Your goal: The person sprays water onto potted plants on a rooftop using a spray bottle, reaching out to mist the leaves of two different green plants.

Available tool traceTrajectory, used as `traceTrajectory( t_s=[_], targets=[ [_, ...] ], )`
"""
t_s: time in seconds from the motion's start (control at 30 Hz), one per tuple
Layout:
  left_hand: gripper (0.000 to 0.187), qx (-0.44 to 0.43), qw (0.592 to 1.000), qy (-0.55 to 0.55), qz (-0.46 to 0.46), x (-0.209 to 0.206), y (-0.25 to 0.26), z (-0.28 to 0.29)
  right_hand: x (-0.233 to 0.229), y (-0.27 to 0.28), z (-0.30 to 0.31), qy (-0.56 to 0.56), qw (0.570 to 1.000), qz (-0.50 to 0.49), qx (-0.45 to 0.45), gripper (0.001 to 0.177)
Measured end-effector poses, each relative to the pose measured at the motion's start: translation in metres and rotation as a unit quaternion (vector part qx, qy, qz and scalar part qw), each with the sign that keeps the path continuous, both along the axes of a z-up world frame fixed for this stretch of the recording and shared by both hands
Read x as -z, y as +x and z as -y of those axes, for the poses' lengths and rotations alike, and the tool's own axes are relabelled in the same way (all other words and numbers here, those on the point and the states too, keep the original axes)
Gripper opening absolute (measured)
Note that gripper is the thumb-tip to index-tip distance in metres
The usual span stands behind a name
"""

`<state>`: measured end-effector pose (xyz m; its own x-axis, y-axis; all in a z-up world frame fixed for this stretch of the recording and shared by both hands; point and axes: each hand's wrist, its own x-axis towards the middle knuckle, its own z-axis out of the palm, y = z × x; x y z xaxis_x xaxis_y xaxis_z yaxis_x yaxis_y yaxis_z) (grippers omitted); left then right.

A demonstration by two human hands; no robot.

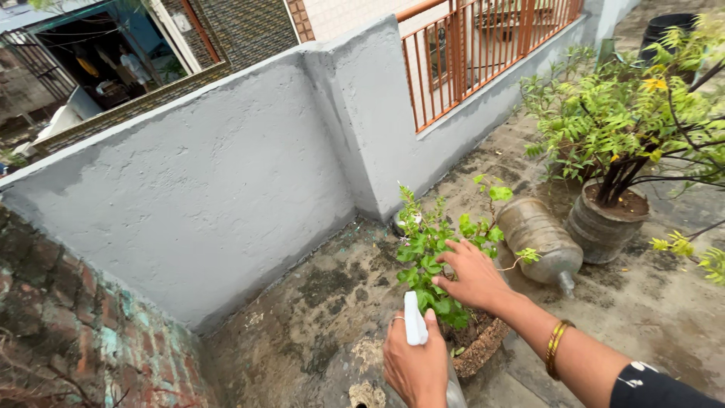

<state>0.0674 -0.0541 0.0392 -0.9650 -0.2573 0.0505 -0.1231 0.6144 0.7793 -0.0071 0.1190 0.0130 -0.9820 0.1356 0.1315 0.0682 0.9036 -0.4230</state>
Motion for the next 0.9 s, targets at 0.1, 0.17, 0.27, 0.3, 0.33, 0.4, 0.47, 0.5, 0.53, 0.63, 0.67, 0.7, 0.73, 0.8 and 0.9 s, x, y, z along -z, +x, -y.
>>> traceTrajectory(
  t_s=[0.1,0.17,0.27,0.3,0.33,0.4,0.47,0.5,0.53,0.63,0.67,0.7,0.73,0.8,0.9],
  targets=[
    [0.041,0.014,1.0,0.002,0.028,0.007,0.005,-0.006,0.003,0.013,-0.004,-0.001,0.999,0.028,0.021,0.048],
    [0.039,0.021,0.999,-0.007,0.042,0.013,0.009,-0.012,0.006,0.021,-0.009,-0.003,0.998,0.045,0.033,0.047],
    [0.037,0.03,0.997,-0.012,0.065,0.017,0.012,-0.019,0.013,0.029,-0.017,-0.004,0.998,0.049,0.039,0.047],
    [0.035,0.033,0.997,-0.005,0.075,0.017,0.013,-0.021,0.016,0.033,-0.021,-0.002,0.999,0.039,0.036,0.048],
    [0.035,0.034,0.997,-0.007,0.076,0.018,0.014,-0.023,0.019,0.036,-0.024,-0.004,0.999,0.039,0.037,0.048],
    [0.042,0.025,0.999,-0.008,0.037,0.018,0.015,-0.028,0.022,0.041,-0.03,-0.018,0.998,0.04,0.045,0.05],
    [0.044,0.033,0.998,-0.011,0.045,0.019,0.016,-0.033,0.024,0.045,-0.035,-0.021,0.998,0.045,0.05,0.049],
    [0.046,0.039,0.998,-0.012,0.053,0.019,0.017,-0.037,0.025,0.047,-0.038,-0.022,0.997,0.051,0.053,0.049],
    [0.046,0.04,0.998,-0.013,0.052,0.02,0.018,-0.041,0.025,0.048,-0.041,-0.023,0.997,0.05,0.054,0.049],
    [0.041,0.063,0.993,-0.045,0.092,0.022,0.023,-0.054,0.025,0.051,-0.053,-0.033,0.997,0.049,0.052,0.048],
    [0.044,0.06,0.995,-0.037,0.068,0.023,0.025,-0.06,0.024,0.053,-0.058,-0.035,0.997,0.045,0.053,0.048],
    [0.049,0.057,0.997,-0.029,0.045,0.024,0.028,-0.067,0.024,0.055,-0.064,-0.037,0.997,0.041,0.053,0.048],
    [0.049,0.056,0.997,-0.03,0.044,0.025,0.03,-0.073,0.023,0.057,-0.07,-0.037,0.997,0.04,0.053,0.048],
    [0.053,0.036,0.999,-0.025,0.001,0.026,0.037,-0.087,0.022,0.064,-0.083,-0.036,0.998,0.027,0.041,0.046],
    [0.039,0.032,0.999,-0.012,0.033,0.018,0.054,-0.105,0.018,0.075,-0.104,-0.035,0.999,0.019,0.029,0.046]
  ],
)
